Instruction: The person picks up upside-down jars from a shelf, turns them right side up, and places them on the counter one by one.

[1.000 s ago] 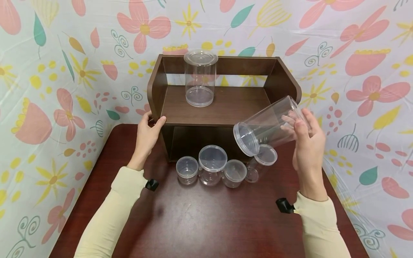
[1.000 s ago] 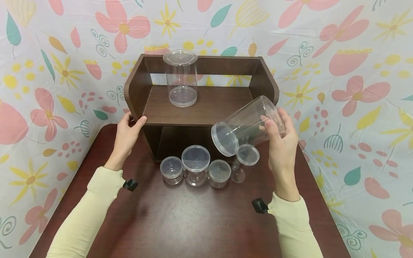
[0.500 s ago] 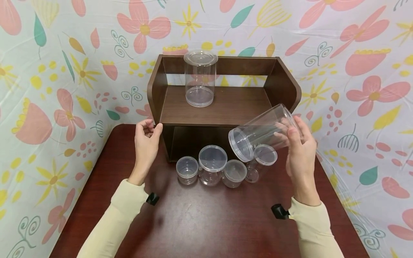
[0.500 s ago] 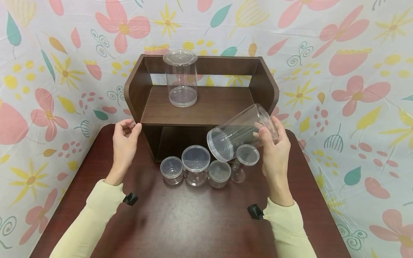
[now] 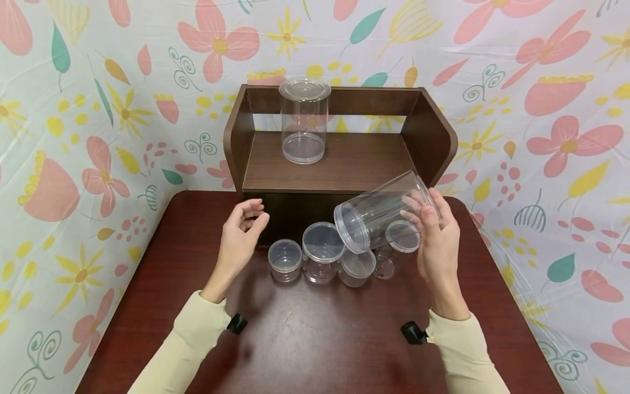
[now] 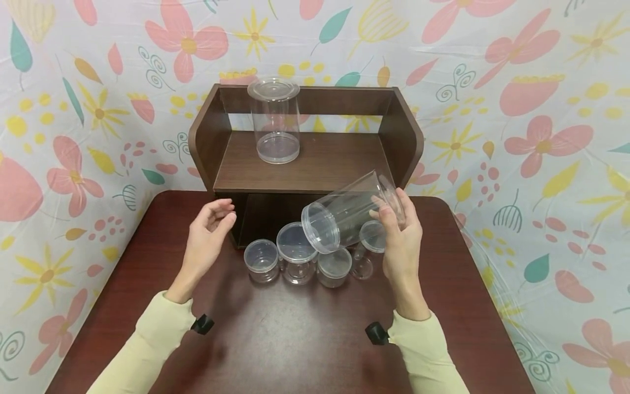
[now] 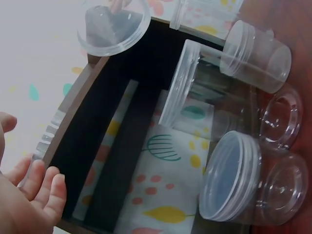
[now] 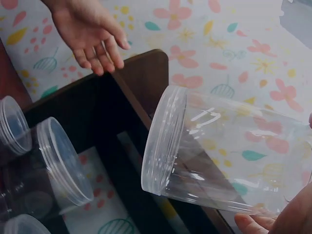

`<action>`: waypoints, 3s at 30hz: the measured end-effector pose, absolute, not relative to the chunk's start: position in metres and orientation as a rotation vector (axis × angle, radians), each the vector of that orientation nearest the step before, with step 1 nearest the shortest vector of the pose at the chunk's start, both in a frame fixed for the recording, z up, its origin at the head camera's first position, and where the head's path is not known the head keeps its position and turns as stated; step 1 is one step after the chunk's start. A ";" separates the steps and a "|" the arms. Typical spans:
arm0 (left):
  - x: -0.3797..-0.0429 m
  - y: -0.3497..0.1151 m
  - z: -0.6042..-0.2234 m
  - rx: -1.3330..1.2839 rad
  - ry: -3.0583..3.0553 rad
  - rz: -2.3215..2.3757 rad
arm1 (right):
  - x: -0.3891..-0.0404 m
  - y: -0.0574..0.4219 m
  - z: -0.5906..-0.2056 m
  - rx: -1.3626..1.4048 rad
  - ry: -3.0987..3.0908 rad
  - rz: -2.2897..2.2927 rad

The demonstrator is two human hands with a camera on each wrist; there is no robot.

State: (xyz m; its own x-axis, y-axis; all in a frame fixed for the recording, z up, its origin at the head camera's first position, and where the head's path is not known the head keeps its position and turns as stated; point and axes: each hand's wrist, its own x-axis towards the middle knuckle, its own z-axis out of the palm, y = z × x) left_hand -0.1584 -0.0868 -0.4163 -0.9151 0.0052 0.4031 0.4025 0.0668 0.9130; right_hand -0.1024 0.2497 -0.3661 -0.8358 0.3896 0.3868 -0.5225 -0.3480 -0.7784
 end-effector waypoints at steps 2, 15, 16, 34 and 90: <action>-0.157 -0.085 -0.419 -0.471 -2.104 -1.924 | -0.103 0.246 -0.370 0.173 -1.357 2.190; -0.153 -0.071 -0.440 -0.838 -2.314 -1.981 | -0.104 0.223 -0.387 0.171 -1.414 2.193; -0.153 -0.070 -0.441 -0.859 -2.314 -1.989 | -0.104 0.222 -0.388 0.166 -1.423 2.195; -0.150 -0.064 -0.446 -1.010 -2.323 -2.156 | -0.106 0.195 -0.398 0.167 -1.463 2.249; -0.148 -0.062 -0.458 -1.003 -2.002 -2.447 | -0.097 0.175 -0.406 0.137 -1.732 2.288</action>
State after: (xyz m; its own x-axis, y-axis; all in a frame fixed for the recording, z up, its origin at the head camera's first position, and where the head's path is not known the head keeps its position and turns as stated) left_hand -0.1475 -0.0623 -0.4582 -0.8032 0.4911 0.3371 0.2333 -0.2614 0.9366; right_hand -0.0966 0.1751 -0.4056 -0.9595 0.1553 0.2349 -0.2682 -0.2503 -0.9303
